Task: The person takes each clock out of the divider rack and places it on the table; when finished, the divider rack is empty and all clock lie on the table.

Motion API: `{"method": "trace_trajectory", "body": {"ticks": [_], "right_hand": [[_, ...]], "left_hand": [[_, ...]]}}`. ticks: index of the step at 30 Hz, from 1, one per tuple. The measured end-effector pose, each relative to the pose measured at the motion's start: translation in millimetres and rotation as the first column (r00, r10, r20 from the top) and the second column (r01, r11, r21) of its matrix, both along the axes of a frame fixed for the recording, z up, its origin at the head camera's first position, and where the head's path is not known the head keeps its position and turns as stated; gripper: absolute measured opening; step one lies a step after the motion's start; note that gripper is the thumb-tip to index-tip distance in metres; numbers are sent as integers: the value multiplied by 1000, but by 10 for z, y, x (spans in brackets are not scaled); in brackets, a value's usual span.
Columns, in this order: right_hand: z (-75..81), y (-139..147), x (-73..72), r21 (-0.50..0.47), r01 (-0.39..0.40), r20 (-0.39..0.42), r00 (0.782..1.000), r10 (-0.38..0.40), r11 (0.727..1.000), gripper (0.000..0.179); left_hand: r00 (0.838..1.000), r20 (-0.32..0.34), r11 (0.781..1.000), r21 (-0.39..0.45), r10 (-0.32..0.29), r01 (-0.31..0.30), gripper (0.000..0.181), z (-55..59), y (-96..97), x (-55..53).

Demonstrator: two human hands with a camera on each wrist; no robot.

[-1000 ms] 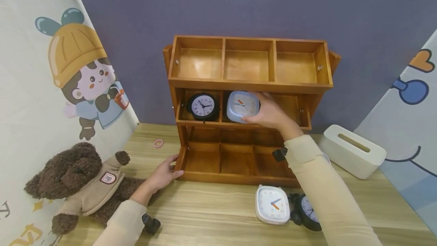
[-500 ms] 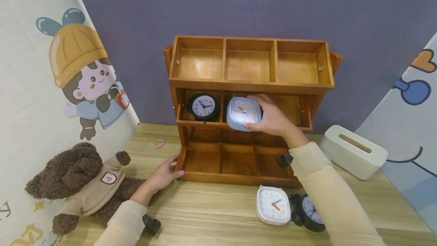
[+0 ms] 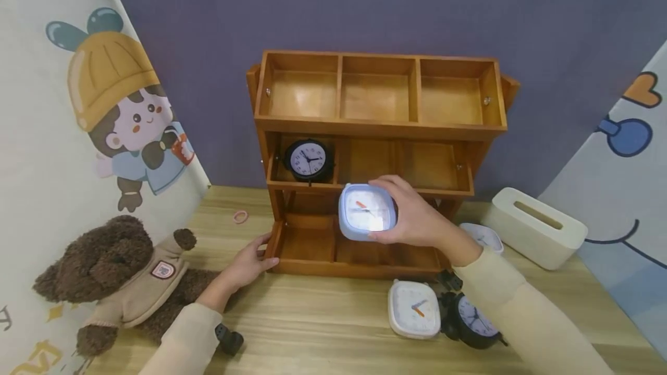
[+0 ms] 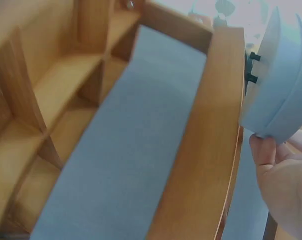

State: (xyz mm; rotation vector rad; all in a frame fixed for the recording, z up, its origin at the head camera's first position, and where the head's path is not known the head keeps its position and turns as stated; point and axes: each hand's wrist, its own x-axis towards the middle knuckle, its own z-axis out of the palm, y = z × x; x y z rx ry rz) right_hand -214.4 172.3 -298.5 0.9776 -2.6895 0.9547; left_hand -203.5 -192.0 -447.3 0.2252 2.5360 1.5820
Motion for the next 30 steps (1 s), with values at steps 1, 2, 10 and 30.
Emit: {"method": "trace_trajectory", "body": {"ticks": [1, 2, 10, 30], "right_hand": [[-25, -13, 37, 2, -4, 6, 1000, 4, 1000, 98], [-49, -25, 72, 7, -4, 8, 1000, 4, 1000, 98], [-300, -106, 347, 14, -38, 25, 999, 38, 999, 94], [-1275, -208, 733, 139, -46, 169, 985, 22, 989, 97]], "left_hand": [[1000, -3, 1000, -2, -2, 2, 67, -7, -6, -8], [1000, -4, 1000, -3, -3, 3, 67, -12, -12, -14], [1000, 1, 1000, -13, -6, 6, 67, 8, -16, -19], [1000, 28, 1000, -29, -5, 6, 67, 36, -9, 7]]}}
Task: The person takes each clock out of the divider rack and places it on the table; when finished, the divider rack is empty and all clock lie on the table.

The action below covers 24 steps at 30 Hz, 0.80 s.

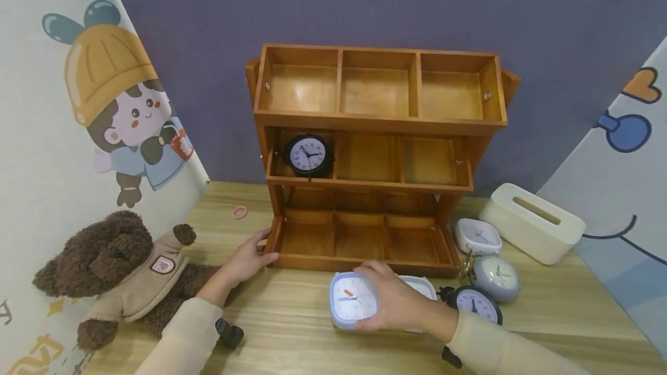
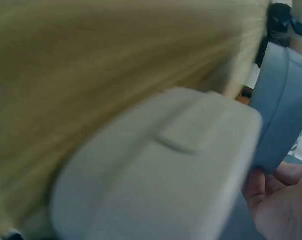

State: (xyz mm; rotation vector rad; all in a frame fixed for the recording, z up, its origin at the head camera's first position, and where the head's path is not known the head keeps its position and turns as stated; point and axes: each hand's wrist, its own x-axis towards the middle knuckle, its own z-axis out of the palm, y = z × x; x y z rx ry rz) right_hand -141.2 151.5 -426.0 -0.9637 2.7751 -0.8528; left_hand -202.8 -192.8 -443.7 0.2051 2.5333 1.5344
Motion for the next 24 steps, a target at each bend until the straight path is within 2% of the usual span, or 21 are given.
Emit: {"method": "trace_trajectory", "body": {"ticks": [7, 14, 24], "right_hand": [[-121, 10, -12, 59, 26, -126, 992, -18, 998, 95], [-163, 18, -11, 111, 28, -156, 988, -10, 993, 95], [-107, 46, -19, 216, 24, -224, 974, 26, 976, 93]], "left_hand": [[1000, -5, 1000, -6, 3, -3, 68, 1, -11, -9], [1000, -15, 1000, 17, 0, 1, 68, -21, -10, -11], [1000, -18, 1000, 9, 17, -17, 67, -37, -3, -16]]}}
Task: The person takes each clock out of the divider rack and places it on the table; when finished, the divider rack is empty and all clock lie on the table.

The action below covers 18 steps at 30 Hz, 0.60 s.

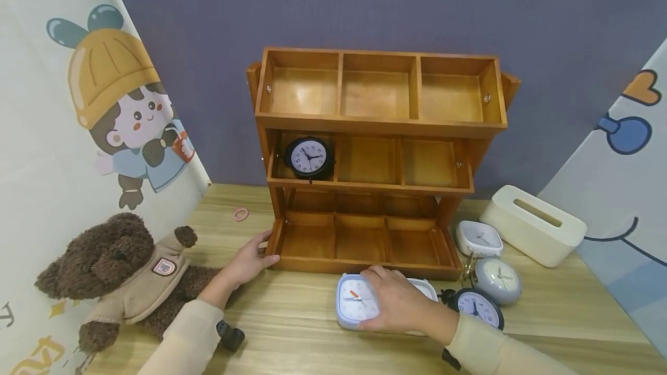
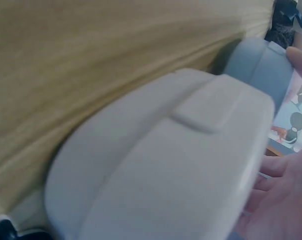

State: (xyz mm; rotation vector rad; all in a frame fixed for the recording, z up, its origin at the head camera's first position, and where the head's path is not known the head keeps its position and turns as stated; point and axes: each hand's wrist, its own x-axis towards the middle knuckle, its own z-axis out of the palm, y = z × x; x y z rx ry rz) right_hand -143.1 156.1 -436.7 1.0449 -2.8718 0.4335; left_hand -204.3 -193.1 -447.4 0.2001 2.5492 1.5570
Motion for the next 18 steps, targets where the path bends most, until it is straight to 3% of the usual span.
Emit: {"method": "trace_trajectory", "body": {"ticks": [5, 11, 18], "right_hand": [[41, 3, 3, 51, -7, -3, 1000, 7, 999, 94], [62, 7, 23, 63, -17, 11, 1000, 16, 998, 99], [26, -18, 45, 63, -17, -28, 999, 18, 998, 99]], "left_hand": [[1000, -9, 1000, -15, -2, 2, 67, 9, 9, 16], [1000, -8, 1000, -10, -8, 7, 66, 15, 6, 24], [1000, -4, 1000, -13, -9, 9, 67, 7, 12, 15]]}}
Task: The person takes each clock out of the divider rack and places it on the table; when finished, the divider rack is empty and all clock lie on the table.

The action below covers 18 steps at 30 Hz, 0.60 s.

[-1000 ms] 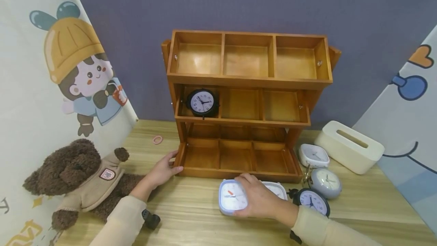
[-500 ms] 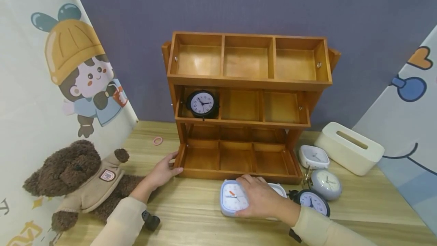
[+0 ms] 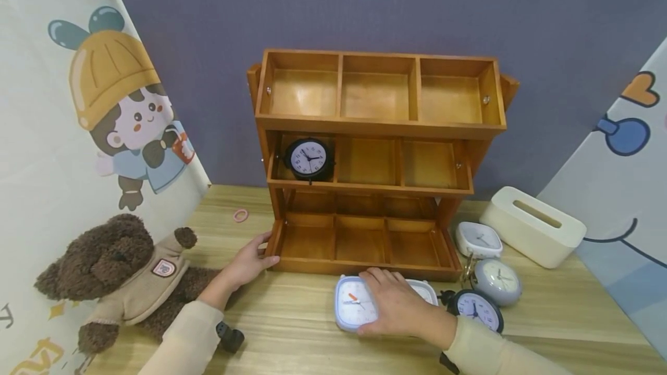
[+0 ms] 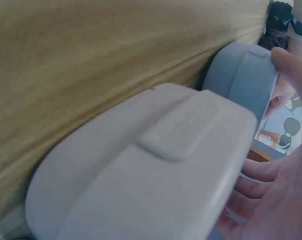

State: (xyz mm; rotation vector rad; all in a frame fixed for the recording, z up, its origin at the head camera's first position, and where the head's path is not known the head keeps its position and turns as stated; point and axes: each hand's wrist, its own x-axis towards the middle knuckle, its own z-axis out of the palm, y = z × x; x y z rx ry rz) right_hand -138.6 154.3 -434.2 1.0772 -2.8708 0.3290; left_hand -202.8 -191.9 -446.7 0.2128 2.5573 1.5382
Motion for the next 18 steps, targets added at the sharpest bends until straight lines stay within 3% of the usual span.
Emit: {"method": "trace_trajectory", "body": {"ticks": [12, 18], "right_hand": [[-32, -66, 3, -43, 37, 0, 999, -37, 998, 101], [72, -63, 5, -19, 31, 23, 999, -31, 999, 104]], "left_hand": [[1000, 5, 1000, -21, 10, -10, 67, -2, -4, -9], [1000, 9, 1000, -23, 13, -13, 67, 2, -5, -4]]}}
